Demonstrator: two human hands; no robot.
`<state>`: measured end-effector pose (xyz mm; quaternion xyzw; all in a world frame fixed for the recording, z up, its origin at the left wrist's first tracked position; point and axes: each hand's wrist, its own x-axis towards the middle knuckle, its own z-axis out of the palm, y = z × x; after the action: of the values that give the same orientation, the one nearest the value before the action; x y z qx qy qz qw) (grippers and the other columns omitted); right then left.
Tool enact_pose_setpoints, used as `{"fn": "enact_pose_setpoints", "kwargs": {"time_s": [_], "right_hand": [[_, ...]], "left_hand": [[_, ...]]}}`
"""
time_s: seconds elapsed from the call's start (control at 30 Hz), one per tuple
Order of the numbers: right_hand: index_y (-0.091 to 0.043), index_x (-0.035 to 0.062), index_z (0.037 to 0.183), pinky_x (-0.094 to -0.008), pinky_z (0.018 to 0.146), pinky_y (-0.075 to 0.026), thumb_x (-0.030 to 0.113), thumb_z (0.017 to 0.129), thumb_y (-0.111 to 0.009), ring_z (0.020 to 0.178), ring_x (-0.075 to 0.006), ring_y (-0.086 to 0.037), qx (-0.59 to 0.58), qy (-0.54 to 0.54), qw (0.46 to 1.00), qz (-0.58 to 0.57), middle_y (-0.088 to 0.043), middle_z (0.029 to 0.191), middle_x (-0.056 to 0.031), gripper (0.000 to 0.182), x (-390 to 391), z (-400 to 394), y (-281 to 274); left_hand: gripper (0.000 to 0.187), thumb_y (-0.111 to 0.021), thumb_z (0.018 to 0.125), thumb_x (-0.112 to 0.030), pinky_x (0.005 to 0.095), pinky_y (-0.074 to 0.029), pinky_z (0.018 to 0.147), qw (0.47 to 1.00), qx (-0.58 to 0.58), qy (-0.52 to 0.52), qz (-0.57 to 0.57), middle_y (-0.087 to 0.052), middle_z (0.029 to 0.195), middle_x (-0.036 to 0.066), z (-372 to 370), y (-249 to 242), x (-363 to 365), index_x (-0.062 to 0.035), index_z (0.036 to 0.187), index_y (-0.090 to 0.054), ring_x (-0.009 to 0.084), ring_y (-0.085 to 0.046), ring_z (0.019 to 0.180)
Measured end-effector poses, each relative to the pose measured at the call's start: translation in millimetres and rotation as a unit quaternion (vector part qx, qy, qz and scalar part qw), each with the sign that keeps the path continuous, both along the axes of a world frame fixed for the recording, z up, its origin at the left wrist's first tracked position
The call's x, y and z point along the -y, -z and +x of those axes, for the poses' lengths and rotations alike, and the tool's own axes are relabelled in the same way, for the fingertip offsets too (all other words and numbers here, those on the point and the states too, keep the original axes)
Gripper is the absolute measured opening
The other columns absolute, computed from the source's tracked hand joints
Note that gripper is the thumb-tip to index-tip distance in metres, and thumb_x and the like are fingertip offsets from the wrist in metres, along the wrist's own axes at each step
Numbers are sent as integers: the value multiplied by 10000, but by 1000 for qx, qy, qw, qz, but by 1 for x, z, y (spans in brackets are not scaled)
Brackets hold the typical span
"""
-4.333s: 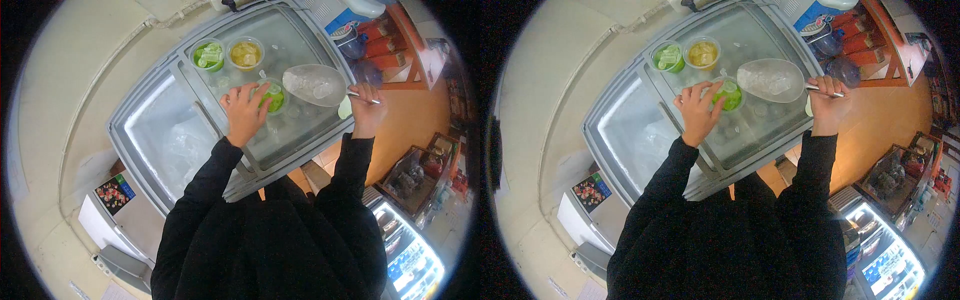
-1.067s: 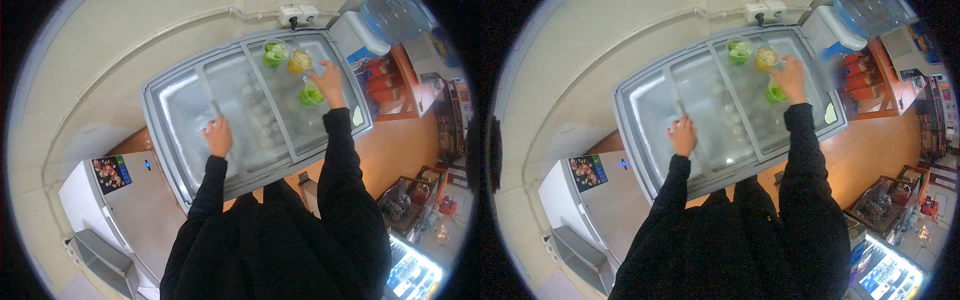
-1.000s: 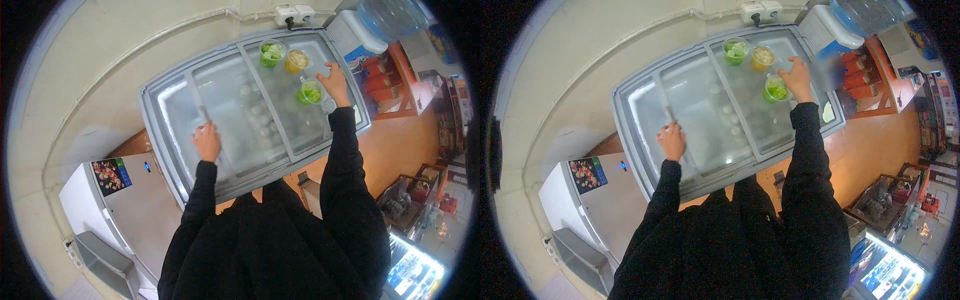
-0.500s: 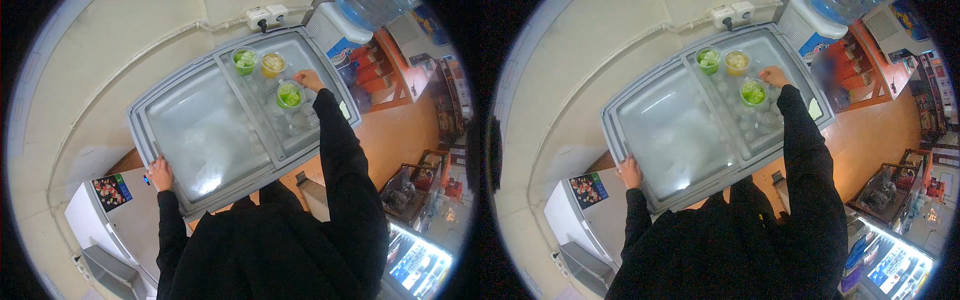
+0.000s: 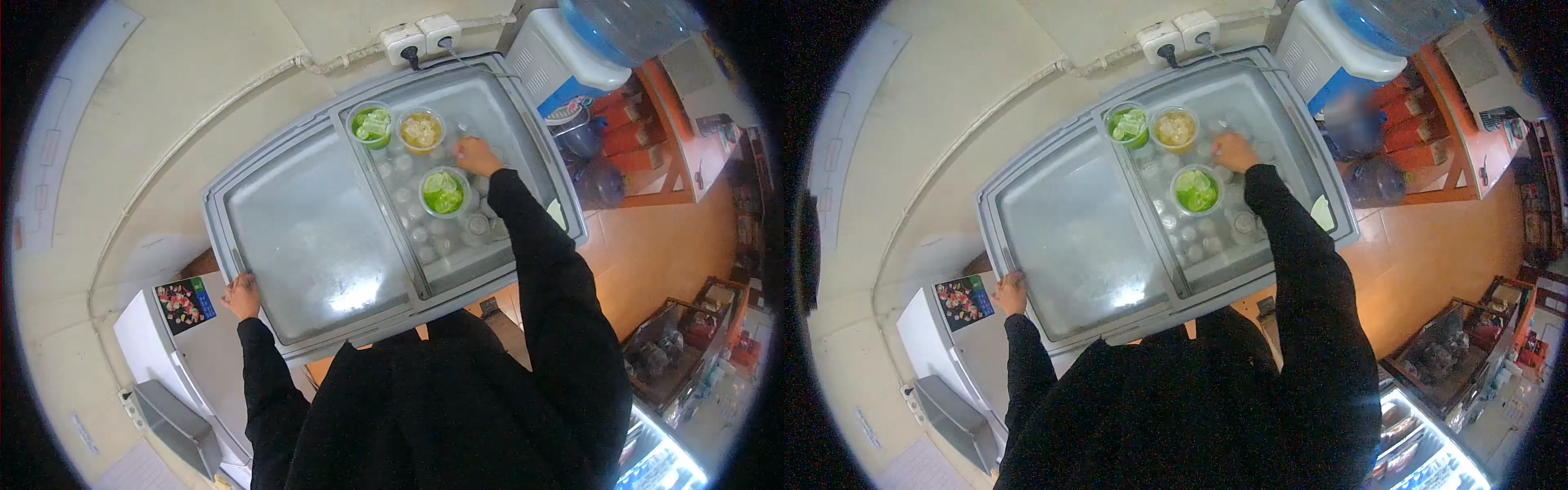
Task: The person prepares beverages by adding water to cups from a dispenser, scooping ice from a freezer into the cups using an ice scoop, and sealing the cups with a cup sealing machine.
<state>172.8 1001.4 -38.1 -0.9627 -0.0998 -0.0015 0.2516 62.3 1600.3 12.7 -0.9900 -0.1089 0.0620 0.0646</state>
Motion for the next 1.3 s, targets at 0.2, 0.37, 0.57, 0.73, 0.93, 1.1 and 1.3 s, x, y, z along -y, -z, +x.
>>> {"fn": "enact_pose_setpoints", "kwargs": {"time_s": [0.2, 0.37, 0.57, 0.73, 0.93, 1.1, 1.3], "right_hand": [[-528, 25, 746, -255, 426, -413, 69, 674, -584, 498, -120, -525, -161, 103, 921, 339, -525, 598, -44, 102, 9, 1, -91], [-525, 9, 807, -243, 459, -426, 58, 706, -545, 489, -111, -520, -51, -75, 919, 383, -532, 606, -44, 114, -75, 48, -145], [-550, 27, 872, -357, 699, -435, 248, 736, -569, 750, -280, -568, 148, -47, 979, 130, -579, 777, -136, 261, -79, 56, -153], [-458, 99, 1090, -458, 757, -385, 362, 624, -650, 955, -346, -468, -119, -26, 992, -42, -480, 1038, -182, 568, -80, -47, -174], [-356, 173, 1202, -479, 720, -398, 332, 557, -682, 985, -358, -402, -62, 49, 985, -154, -381, 1076, -179, 740, -111, -82, -124], [-344, 160, 1202, -435, 737, -421, 292, 529, -703, 969, -342, -407, -63, 187, 976, -93, -396, 1011, -155, 774, -107, -73, -121], [-356, 164, 1200, -421, 701, -415, 330, 550, -686, 911, -345, -433, -43, 205, 968, -136, -399, 1016, -167, 747, -102, -62, -126]], "left_hand": [[385, -598, 666, -158, 473, -267, 855, 975, 159, 75, -134, -487, 1119, 28, 27, -34, 91, -217, 1040, -525, 222, -415, 1075], [464, -621, 633, -112, 369, -326, 894, 872, 190, 223, -393, -463, 1098, 127, 105, -42, 207, -83, 1077, -488, 284, -407, 1065], [798, -686, 543, -146, 426, -339, 891, 861, 152, 315, -371, -324, 1229, 176, 163, -71, 302, -133, 1242, -301, 369, -343, 1098], [918, -713, 506, -173, 585, -298, 879, 905, 16, 338, -257, -231, 1306, 180, 184, -89, 340, -236, 1285, -230, 412, -239, 1176], [952, -727, 467, -182, 624, -308, 832, 900, -88, 407, -129, -285, 1265, 149, 202, -78, 356, -260, 1278, -236, 391, -261, 1163], [802, -679, 483, -178, 503, -395, 765, 881, -34, 431, -192, -403, 1074, 92, 200, -74, 343, -221, 1204, -331, 329, -376, 999], [708, -683, 515, -213, 477, -409, 696, 834, 20, 500, -232, -401, 1064, 94, 168, -69, 326, -230, 1157, -385, 302, -371, 1005]]}}
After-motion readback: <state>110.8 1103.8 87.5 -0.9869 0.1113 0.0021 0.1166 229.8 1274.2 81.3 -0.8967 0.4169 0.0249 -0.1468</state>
